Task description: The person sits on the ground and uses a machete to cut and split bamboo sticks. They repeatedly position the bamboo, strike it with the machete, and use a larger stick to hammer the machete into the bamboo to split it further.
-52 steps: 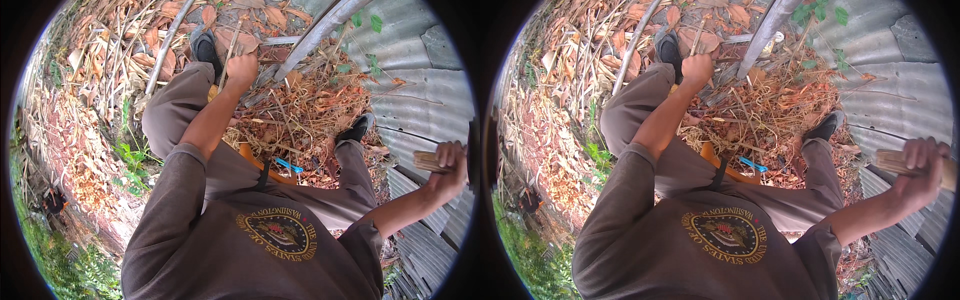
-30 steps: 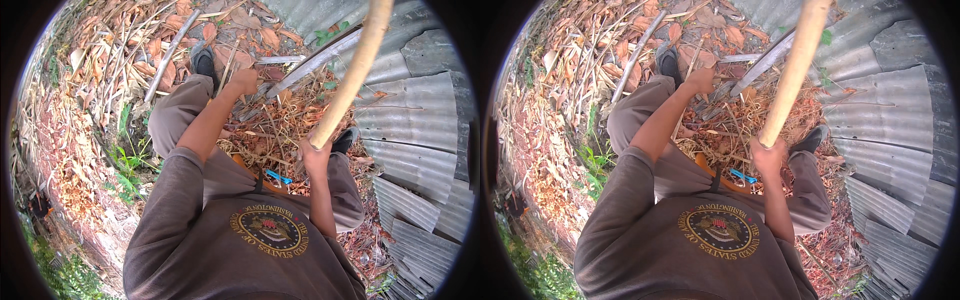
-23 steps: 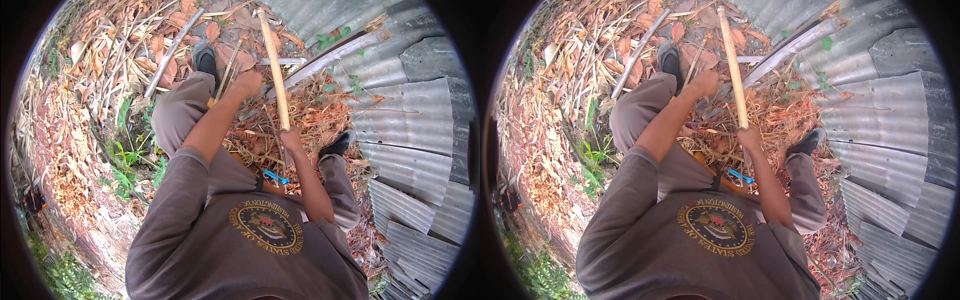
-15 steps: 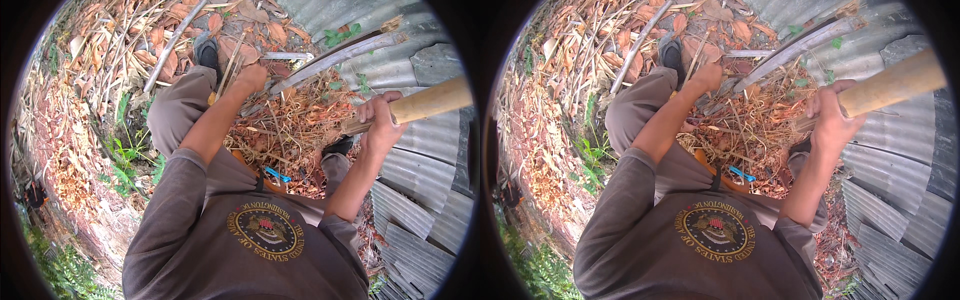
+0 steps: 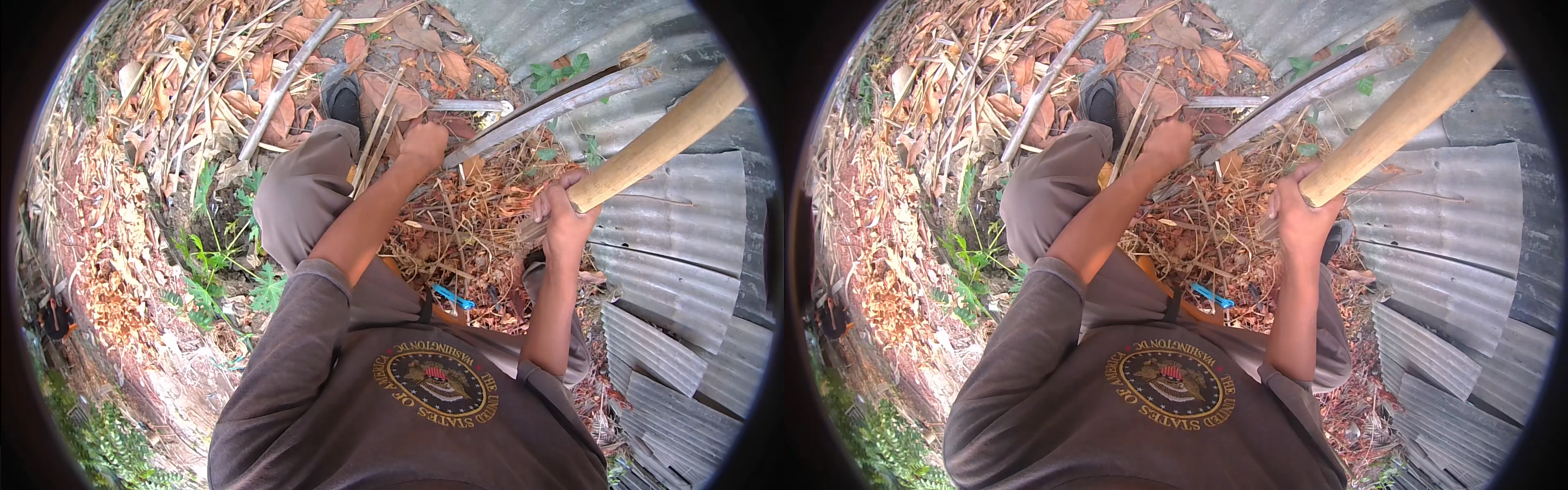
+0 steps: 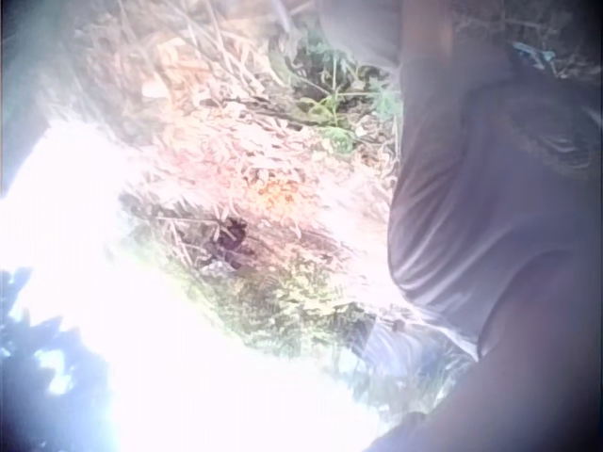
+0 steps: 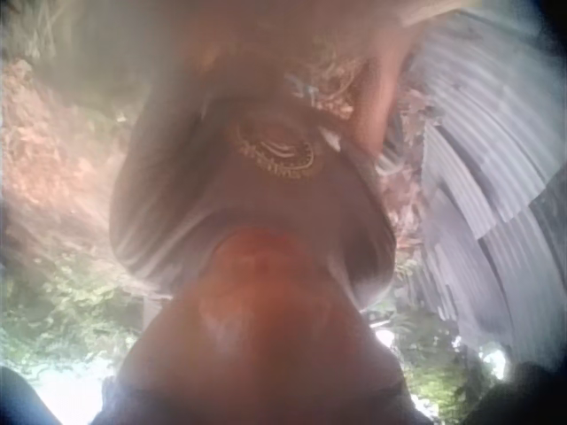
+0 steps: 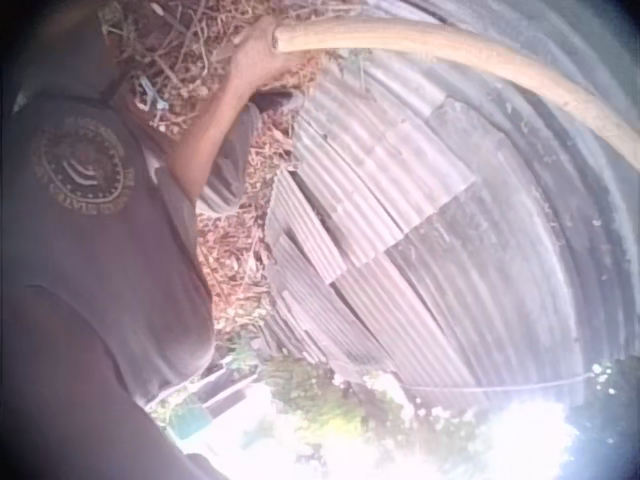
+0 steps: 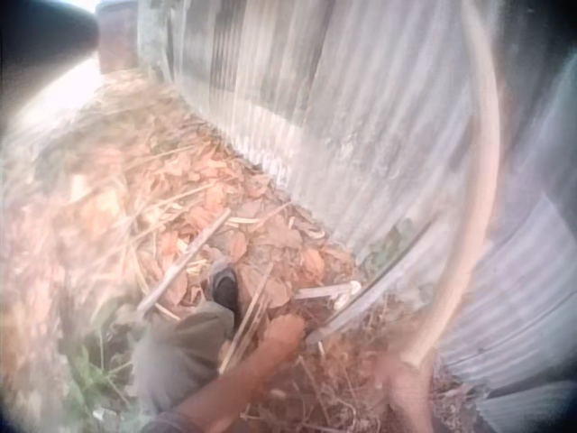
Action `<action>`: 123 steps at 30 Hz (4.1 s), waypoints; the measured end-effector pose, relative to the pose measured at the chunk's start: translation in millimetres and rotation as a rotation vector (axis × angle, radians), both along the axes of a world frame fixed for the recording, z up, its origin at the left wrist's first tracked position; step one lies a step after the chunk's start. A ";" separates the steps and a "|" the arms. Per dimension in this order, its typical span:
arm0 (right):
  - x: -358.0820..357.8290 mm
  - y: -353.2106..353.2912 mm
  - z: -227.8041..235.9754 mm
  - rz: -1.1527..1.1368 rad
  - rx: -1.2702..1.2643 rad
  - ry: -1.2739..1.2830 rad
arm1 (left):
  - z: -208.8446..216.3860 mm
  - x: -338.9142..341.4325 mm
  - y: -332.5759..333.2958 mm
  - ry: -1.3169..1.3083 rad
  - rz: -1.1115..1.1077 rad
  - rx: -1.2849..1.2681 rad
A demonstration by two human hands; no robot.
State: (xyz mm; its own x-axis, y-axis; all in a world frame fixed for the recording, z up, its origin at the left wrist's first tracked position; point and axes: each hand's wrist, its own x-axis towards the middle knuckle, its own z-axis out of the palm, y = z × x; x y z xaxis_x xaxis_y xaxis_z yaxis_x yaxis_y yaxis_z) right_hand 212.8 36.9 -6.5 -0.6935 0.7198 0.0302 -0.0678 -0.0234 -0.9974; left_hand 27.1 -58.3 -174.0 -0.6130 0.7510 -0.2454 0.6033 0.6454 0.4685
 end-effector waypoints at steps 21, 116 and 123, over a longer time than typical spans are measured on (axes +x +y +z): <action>81.2 40.7 -208.7 0.199 -0.065 -1.012 | -0.7 29.6 -11.2 -0.251 0.100 -0.058; 173.7 -26.1 -197.3 0.380 -1.157 -0.173 | -39.3 -58.3 -2.4 -0.043 -0.115 -0.003; 169.9 -19.3 -182.9 0.415 -1.225 -0.140 | -44.8 -60.8 -4.5 -0.052 -0.080 -0.020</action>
State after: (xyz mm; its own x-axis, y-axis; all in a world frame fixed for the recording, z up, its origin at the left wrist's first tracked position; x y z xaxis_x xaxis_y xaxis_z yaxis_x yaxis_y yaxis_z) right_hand 382.7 17.6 -189.5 -0.8135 -0.0402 -0.5802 0.2663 -0.9126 -0.3102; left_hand -33.6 -62.8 -218.9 -0.5375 0.7914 -0.2910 0.6284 0.6061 0.4877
